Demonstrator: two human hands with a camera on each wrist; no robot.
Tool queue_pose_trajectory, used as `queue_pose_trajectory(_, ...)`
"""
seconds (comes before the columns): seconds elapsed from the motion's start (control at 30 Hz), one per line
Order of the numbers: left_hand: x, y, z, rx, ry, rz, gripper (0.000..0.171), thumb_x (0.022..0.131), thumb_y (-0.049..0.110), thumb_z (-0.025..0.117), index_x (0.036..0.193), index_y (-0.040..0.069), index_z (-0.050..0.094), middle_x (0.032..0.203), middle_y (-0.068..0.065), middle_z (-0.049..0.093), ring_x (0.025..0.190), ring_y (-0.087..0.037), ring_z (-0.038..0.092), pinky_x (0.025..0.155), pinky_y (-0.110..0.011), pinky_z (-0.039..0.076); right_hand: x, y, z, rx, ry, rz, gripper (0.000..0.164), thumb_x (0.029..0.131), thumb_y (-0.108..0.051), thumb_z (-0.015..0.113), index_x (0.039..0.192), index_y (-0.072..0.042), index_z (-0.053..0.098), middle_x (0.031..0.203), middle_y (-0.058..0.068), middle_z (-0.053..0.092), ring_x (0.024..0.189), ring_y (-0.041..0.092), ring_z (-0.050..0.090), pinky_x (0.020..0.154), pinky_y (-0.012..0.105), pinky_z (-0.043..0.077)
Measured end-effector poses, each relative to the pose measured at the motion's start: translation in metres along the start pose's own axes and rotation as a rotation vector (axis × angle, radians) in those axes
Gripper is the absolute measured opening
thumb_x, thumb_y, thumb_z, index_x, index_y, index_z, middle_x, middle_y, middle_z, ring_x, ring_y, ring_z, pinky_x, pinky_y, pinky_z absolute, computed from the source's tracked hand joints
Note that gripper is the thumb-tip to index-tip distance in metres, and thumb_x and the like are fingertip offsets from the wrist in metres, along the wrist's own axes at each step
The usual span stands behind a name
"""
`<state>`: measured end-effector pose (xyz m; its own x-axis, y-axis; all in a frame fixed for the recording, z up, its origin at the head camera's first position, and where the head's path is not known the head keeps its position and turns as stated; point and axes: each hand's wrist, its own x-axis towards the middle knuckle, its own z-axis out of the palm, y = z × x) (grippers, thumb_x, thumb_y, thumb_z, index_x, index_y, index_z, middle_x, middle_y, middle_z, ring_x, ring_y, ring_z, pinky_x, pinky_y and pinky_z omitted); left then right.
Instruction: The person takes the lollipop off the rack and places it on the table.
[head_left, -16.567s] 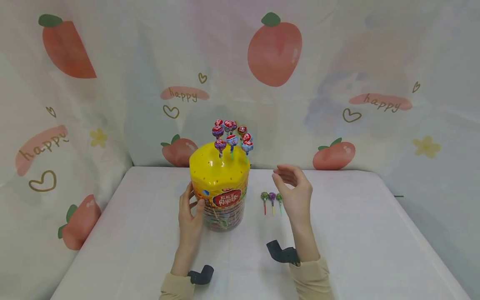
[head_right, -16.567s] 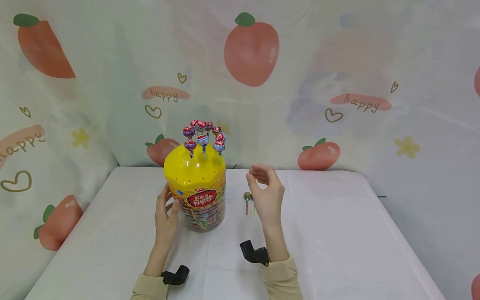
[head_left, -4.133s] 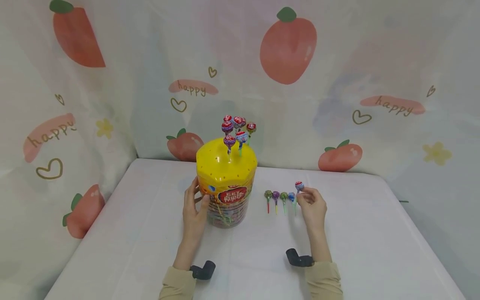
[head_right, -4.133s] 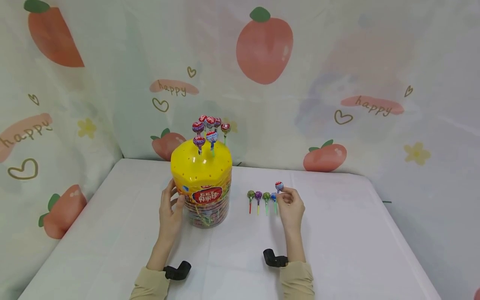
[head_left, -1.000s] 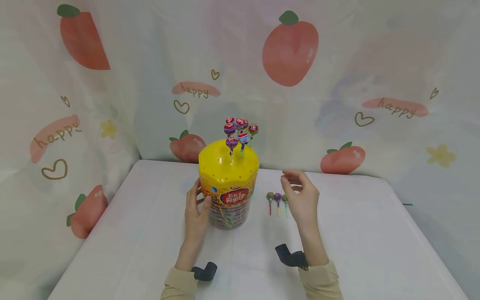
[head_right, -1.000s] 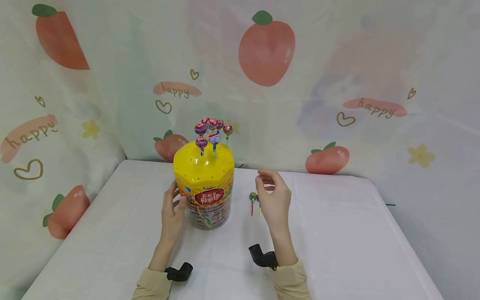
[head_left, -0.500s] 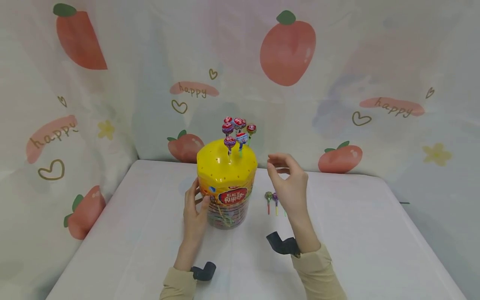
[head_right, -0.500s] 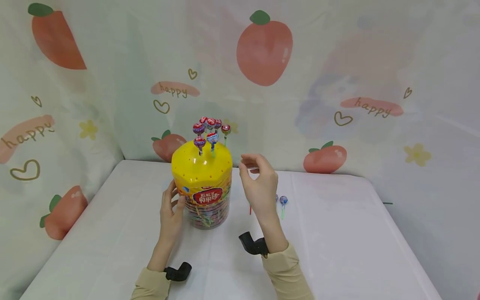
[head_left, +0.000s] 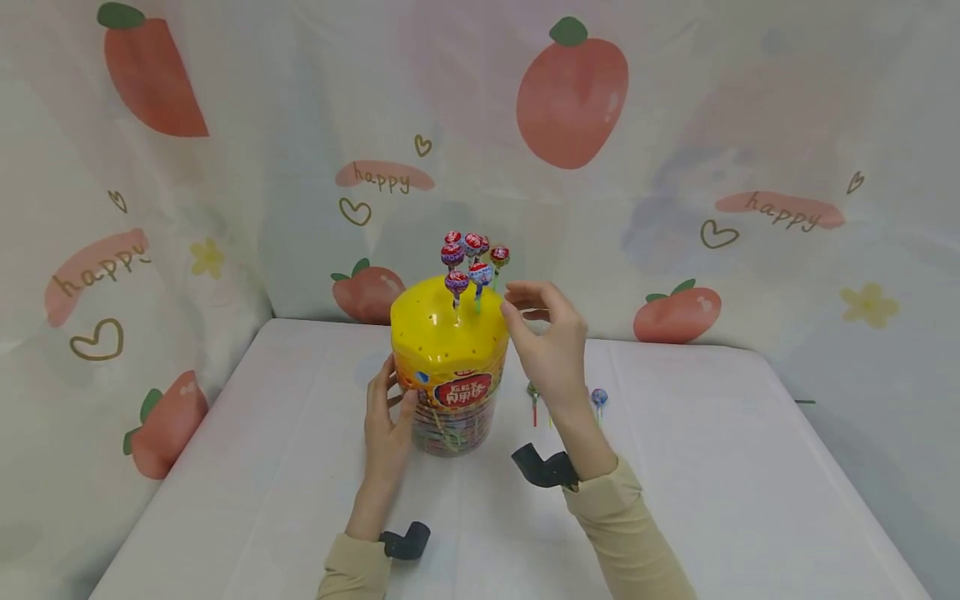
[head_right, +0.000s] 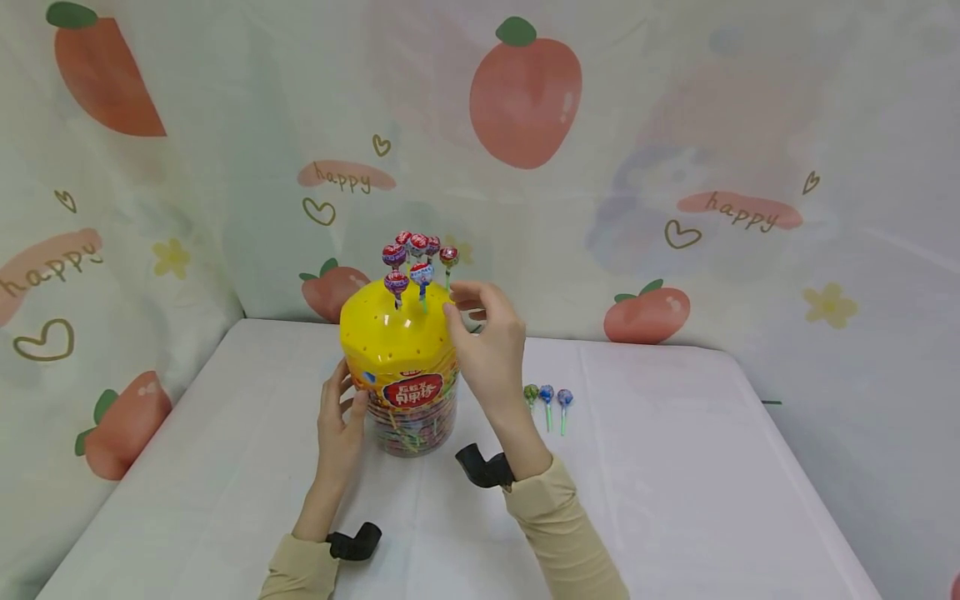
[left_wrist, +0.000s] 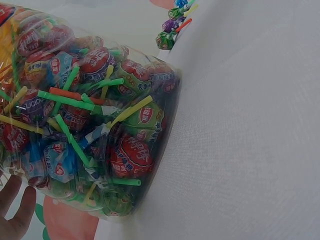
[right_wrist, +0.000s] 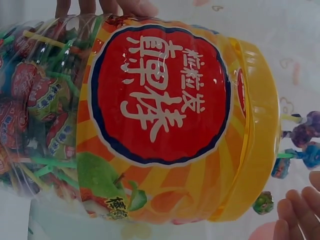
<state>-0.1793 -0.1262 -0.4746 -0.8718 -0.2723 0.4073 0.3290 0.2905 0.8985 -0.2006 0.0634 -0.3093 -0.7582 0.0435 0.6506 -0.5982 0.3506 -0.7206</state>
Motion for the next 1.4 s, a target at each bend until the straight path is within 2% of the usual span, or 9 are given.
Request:
queue_pose_trajectory(0.2, 0.0, -0.002, -0.001, -0.004, -0.002, 0.032, 0.059, 0.097, 0.019, 0.055, 0.15, 0.029, 0.03, 0.144, -0.002, 0.043, 0.13, -0.019, 0.043, 0.101, -0.056, 0.043, 0.005, -0.001, 0.012, 0.05, -0.02, -0.003, 0.024, 0.089, -0.008, 0.066, 0.113, -0.001, 0.064, 0.101, 0.014, 0.068, 0.093, 0.022, 0.063, 0.085, 0.036, 0.052)
queue_pose_trajectory(0.33, 0.0, -0.002, -0.001, -0.002, -0.003, 0.02, 0.061, 0.096, 0.015, 0.055, 0.15, 0.026, 0.03, 0.145, -0.004, 0.043, 0.131, -0.02, 0.043, 0.101, -0.054, 0.043, 0.006, -0.001, 0.019, 0.069, -0.025, -0.011, 0.027, 0.089, -0.006, 0.066, 0.115, 0.0, 0.062, 0.101, 0.014, 0.068, 0.093, 0.023, 0.063, 0.085, 0.037, 0.054)
queue_pose_trajectory(0.43, 0.0, 0.007, -0.001, 0.012, -0.003, -0.001, 0.06, 0.096, 0.011, 0.055, 0.151, 0.018, 0.03, 0.145, -0.009, 0.043, 0.131, -0.024, 0.043, 0.101, -0.045, 0.044, 0.006, 0.0, 0.024, 0.075, -0.021, -0.009, 0.028, 0.088, -0.004, 0.066, 0.116, 0.0, 0.061, 0.101, 0.016, 0.067, 0.093, 0.024, 0.064, 0.085, 0.038, 0.055)
queue_pose_trajectory(0.53, 0.0, 0.007, -0.001, 0.02, -0.003, -0.011, 0.061, 0.095, 0.01, 0.055, 0.151, 0.017, 0.03, 0.145, -0.009, 0.043, 0.131, -0.025, 0.043, 0.102, -0.043, 0.044, 0.006, 0.002, 0.028, 0.07, -0.009, -0.013, 0.029, 0.087, -0.002, 0.066, 0.116, 0.001, 0.06, 0.099, 0.017, 0.067, 0.091, 0.025, 0.065, 0.084, 0.039, 0.056)
queue_pose_trajectory(0.63, 0.001, -0.003, 0.0, 0.011, -0.002, 0.003, 0.061, 0.096, 0.014, 0.056, 0.151, 0.025, 0.03, 0.145, -0.004, 0.043, 0.131, -0.021, 0.043, 0.101, -0.051, 0.044, 0.005, 0.003, 0.031, 0.068, 0.003, -0.018, 0.03, 0.087, -0.001, 0.066, 0.116, 0.001, 0.06, 0.098, 0.017, 0.067, 0.088, 0.026, 0.065, 0.084, 0.036, 0.056)
queue_pose_trajectory(0.8, 0.0, -0.003, -0.001, -0.009, -0.004, 0.024, 0.059, 0.097, 0.02, 0.055, 0.15, 0.031, 0.031, 0.145, -0.001, 0.043, 0.13, -0.019, 0.043, 0.101, -0.056, 0.044, 0.005, 0.004, 0.033, 0.078, 0.013, -0.019, 0.03, 0.087, -0.001, 0.065, 0.117, 0.001, 0.059, 0.097, 0.018, 0.067, 0.086, 0.027, 0.065, 0.083, 0.025, 0.053)
queue_pose_trajectory(1.0, 0.001, -0.002, 0.0, 0.002, 0.0, 0.002, 0.06, 0.096, 0.016, 0.055, 0.15, 0.026, 0.03, 0.144, -0.004, 0.043, 0.131, -0.02, 0.043, 0.102, -0.055, 0.043, 0.005, 0.004, 0.035, 0.081, 0.021, -0.024, 0.029, 0.088, -0.001, 0.065, 0.117, 0.0, 0.059, 0.096, 0.018, 0.067, 0.086, 0.028, 0.064, 0.083, 0.025, 0.053)
queue_pose_trajectory(1.23, 0.001, 0.001, 0.001, -0.013, -0.001, -0.023, 0.061, 0.095, 0.008, 0.055, 0.151, 0.012, 0.03, 0.145, -0.015, 0.041, 0.132, -0.031, 0.041, 0.103, -0.059, 0.041, 0.006, 0.003, 0.035, 0.091, 0.029, -0.021, 0.029, 0.089, -0.002, 0.064, 0.117, 0.0, 0.057, 0.096, 0.018, 0.066, 0.086, 0.028, 0.063, 0.081, 0.02, 0.051)
queue_pose_trajectory(1.4, 0.0, 0.0, 0.0, -0.007, -0.005, -0.015, 0.061, 0.096, 0.014, 0.056, 0.151, 0.02, 0.03, 0.144, -0.008, 0.043, 0.131, -0.025, 0.042, 0.103, -0.055, 0.043, 0.009, -0.001, 0.034, 0.132, 0.046, -0.024, 0.029, 0.088, 0.0, 0.063, 0.117, 0.001, 0.056, 0.095, 0.019, 0.065, 0.087, 0.026, 0.063, 0.079, 0.017, 0.052)
